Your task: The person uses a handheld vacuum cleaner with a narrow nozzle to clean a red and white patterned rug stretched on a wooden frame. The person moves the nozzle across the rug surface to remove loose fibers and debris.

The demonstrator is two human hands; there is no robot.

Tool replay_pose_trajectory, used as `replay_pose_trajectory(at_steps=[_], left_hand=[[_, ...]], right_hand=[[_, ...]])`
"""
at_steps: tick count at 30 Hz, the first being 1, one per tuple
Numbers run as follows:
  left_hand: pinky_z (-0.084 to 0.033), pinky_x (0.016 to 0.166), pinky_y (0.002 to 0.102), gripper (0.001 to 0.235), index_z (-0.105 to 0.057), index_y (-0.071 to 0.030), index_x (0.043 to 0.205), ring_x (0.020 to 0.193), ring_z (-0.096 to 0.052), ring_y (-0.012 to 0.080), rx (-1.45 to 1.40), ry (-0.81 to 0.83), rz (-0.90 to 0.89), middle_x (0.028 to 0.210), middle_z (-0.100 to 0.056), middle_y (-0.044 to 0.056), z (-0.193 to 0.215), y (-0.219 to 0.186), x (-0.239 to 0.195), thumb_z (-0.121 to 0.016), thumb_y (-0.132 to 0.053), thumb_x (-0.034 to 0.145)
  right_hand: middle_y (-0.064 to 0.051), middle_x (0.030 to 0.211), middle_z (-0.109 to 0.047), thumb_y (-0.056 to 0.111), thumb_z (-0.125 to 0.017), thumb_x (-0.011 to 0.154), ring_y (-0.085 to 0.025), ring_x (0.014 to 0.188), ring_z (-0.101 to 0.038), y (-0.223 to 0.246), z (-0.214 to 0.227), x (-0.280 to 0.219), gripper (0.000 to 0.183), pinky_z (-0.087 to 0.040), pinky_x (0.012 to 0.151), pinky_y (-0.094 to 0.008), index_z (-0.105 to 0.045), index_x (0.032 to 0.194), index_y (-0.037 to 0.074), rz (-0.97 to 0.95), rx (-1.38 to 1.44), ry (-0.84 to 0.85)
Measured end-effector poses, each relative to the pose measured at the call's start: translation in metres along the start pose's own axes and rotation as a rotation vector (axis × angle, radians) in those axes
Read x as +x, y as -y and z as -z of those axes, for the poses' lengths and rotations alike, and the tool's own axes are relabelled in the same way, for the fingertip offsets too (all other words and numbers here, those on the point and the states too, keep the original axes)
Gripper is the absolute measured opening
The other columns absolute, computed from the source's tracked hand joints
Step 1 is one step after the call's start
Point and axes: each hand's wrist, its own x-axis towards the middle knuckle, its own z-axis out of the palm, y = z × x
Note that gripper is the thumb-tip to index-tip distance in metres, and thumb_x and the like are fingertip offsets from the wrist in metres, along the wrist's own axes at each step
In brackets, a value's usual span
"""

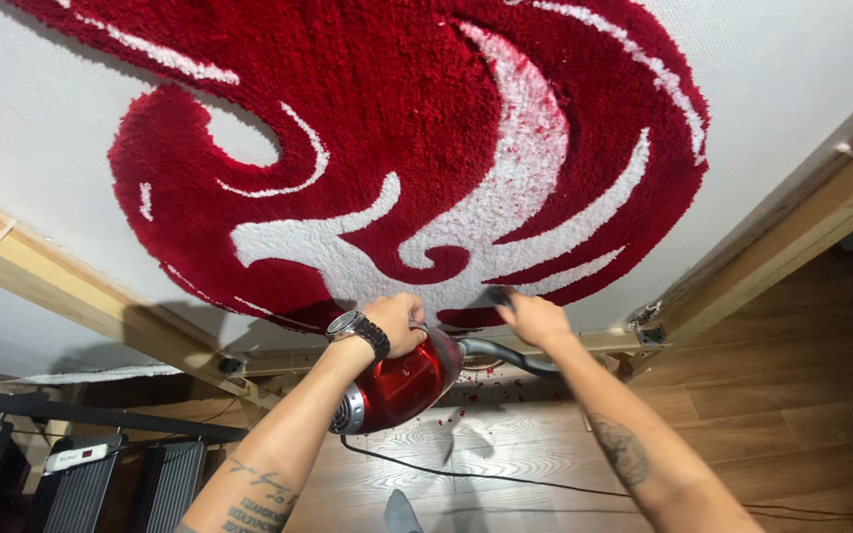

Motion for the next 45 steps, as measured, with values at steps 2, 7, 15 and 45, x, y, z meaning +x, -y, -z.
replay_pose_trajectory(at_steps=[2, 7, 15, 45], left_hand=[[-0.053, 0.104, 0.04, 0.026, -0.068, -0.028, 0.108, 0.126, -0.066, 0.0287, 0.026, -0.026, -0.004, 0.118, -0.074, 0.008, -0.021, 0.018, 0.018, -0.072, -0.042, 0.087], [-0.052, 0.105, 0.039, 0.028, -0.069, -0.03, 0.11, 0.126, -0.067, 0.0278, 0.047, -0.029, 0.051, 0.116, -0.075, 0.007, -0.014, 0.047, 0.019, -0.07, -0.044, 0.087], [-0.053, 0.103, 0.037, 0.024, -0.07, -0.033, 0.105, 0.122, -0.069, 0.0244, 0.053, -0.023, 0.046, 0.11, -0.077, 0.003, -0.014, 0.046, 0.014, -0.072, -0.045, 0.085], [-0.054, 0.105, 0.041, 0.025, -0.071, -0.027, 0.107, 0.125, -0.068, 0.0286, -0.015, -0.061, 0.01, 0.119, -0.077, 0.007, 0.036, 0.047, -0.011, -0.073, -0.041, 0.086]], right_hand=[[-0.018, 0.124, -0.074, 0.053, -0.041, 0.104, -0.039, 0.121, -0.069, 0.019, 0.0, 0.012, 0.052, -0.055, 0.101, -0.057, -0.047, 0.151, 0.033, 0.061, -0.006, -0.077], [-0.023, 0.124, -0.075, 0.052, -0.042, 0.101, -0.041, 0.122, -0.069, -0.025, 0.009, -0.003, 0.058, -0.055, 0.102, -0.058, -0.049, 0.153, 0.026, -0.101, 0.084, -0.078], [-0.028, 0.129, -0.071, 0.042, -0.046, 0.104, -0.047, 0.124, -0.066, 0.075, 0.064, -0.055, 0.051, -0.053, 0.105, -0.059, -0.055, 0.147, 0.016, 0.197, 0.181, -0.057], [-0.032, 0.111, -0.075, 0.049, -0.047, 0.101, -0.05, 0.114, -0.07, 0.141, 0.115, -0.088, 0.059, -0.056, 0.096, -0.059, -0.07, 0.127, 0.001, 0.13, 0.224, -0.183]])
